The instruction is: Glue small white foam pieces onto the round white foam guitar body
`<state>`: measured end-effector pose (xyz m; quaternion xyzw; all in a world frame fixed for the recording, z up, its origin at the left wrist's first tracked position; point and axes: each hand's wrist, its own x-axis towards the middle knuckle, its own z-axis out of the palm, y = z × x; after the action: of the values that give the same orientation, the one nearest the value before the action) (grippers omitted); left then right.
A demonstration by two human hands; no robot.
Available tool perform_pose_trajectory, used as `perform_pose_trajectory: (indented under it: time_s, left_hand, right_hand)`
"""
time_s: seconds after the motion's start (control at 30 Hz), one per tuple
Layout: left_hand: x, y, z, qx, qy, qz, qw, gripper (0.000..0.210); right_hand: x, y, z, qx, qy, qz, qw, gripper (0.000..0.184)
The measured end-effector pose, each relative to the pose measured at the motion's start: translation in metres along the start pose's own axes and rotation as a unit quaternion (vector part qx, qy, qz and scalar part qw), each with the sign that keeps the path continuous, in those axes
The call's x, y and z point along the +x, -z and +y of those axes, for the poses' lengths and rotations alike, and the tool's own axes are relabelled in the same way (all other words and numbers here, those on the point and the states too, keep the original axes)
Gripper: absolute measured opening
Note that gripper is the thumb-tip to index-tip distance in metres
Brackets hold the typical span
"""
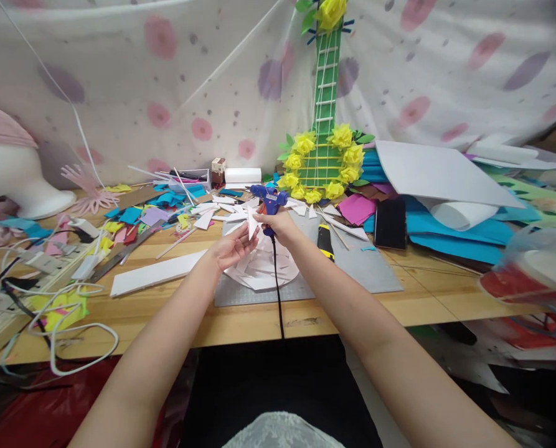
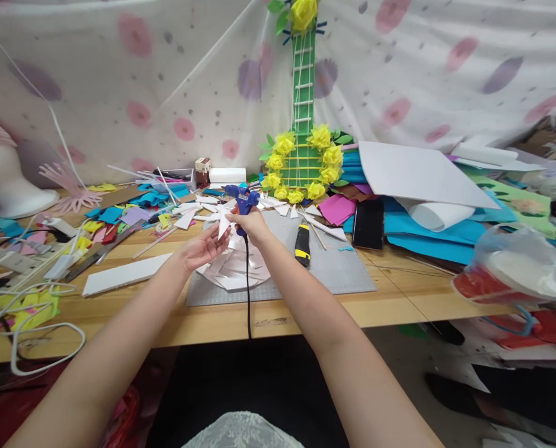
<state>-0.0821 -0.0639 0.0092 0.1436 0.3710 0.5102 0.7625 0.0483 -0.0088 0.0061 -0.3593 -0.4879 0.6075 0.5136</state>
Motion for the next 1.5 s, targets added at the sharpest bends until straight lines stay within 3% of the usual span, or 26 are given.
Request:
perform_pose_trajectory:
  time_s: [0.27,0.47,0.73,1.5]
  left_hand:
    - [0.012,0.010,0.009,-0.009,-0.030,0.044,0.999,0.013]
    - [0.011,0.017,0.023,-0.049,-0.044,0.052,0.997,0.015]
    - [0.004,0.014,0.024,-0.016,-0.049,0.063,0.997,0.017]
    - [-0.006,0.012,0.019,0.005,-0.039,0.068,0.997,0.018]
  right_hand:
    - [-0.004,0.023,-0.011,-0.085,-0.024,0.067,0.994,0.034]
    - [-0.022,0.040,-0.024,-0.161,-0.044,-0.106,0.980,0.036]
    - [-0.026,0.032,-0.023,-0.187,-0.040,-0.168,0.967,0.033]
    - [-0.003,0.041,-0.021,-0.193,-0.022,-0.040,0.980,0.036]
